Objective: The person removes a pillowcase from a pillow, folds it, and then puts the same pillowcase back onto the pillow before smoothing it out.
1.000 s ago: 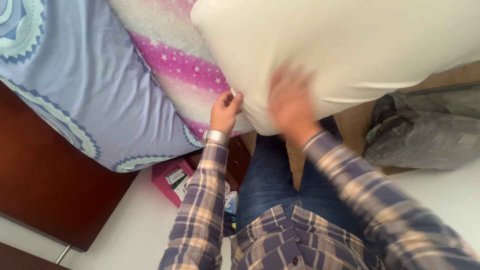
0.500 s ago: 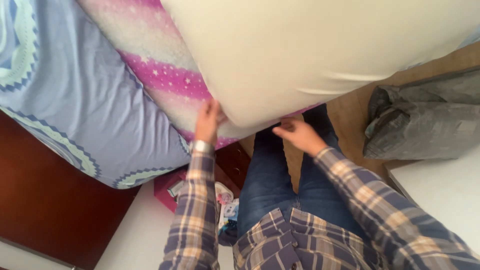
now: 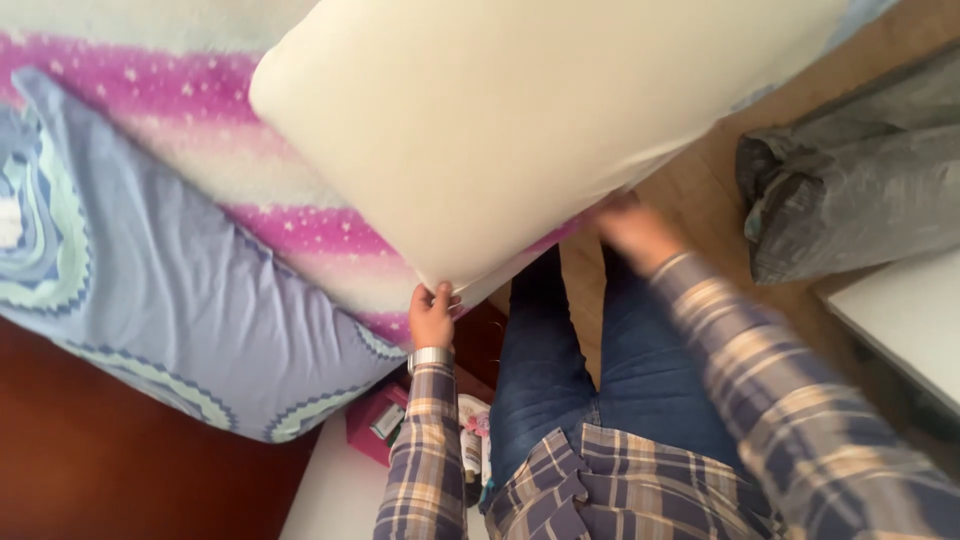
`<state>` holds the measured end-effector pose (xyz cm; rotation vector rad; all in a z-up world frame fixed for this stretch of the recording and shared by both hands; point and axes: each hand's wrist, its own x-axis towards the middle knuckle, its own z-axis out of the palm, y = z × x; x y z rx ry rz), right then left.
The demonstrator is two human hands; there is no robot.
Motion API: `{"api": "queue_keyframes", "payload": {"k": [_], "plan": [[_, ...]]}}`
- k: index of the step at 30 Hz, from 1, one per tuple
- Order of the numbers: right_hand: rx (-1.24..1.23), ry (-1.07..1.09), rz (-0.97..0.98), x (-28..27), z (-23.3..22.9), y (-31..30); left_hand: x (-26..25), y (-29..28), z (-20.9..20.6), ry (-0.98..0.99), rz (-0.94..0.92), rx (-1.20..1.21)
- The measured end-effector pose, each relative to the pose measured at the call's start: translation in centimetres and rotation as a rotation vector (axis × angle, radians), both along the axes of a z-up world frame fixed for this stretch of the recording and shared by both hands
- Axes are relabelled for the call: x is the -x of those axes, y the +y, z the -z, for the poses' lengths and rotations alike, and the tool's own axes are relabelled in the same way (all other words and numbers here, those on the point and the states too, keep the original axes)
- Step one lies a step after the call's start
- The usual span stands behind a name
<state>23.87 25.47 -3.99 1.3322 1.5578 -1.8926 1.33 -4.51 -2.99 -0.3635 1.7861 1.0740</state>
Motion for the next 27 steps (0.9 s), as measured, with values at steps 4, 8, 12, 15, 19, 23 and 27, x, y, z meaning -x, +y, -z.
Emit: {"api": "queue_keyframes", "payload": {"k": [4,8,12,15,19,23,27], "plan": [[0.184,0.108,0.886,-1.5,-5.6,10.8,0.3,-0.7,1.4,0.04,-0.047,0.087],[0.058,0.171,0.964,-7.3,-0.5,14.2,1.0,-1.8,2.6,0.055,0.0,0.162],[-0.09,0.126,0.887,-13.3,4.3,12.0,1.6,0.2,-1.0,0.333,0.165,0.351],[-0.032,0.062,0.942,-14.8,4.5,11.1,1.4,6.5,-7.1,0.708,0.356,0.391],[0.216,-0.012,0.814,-9.3,-1.9,14.2,0.2,18.1,-13.4,0.883,0.451,0.309],[0.199,0.128,0.838,-6.0,-0.3,16.3,-1.0,27.4,-11.9,1.177,0.646,0.03],[-0.024,0.121,0.705,-9.5,0.3,15.9,-2.9,37.3,-10.0,1.237,0.857,-0.036]]}}
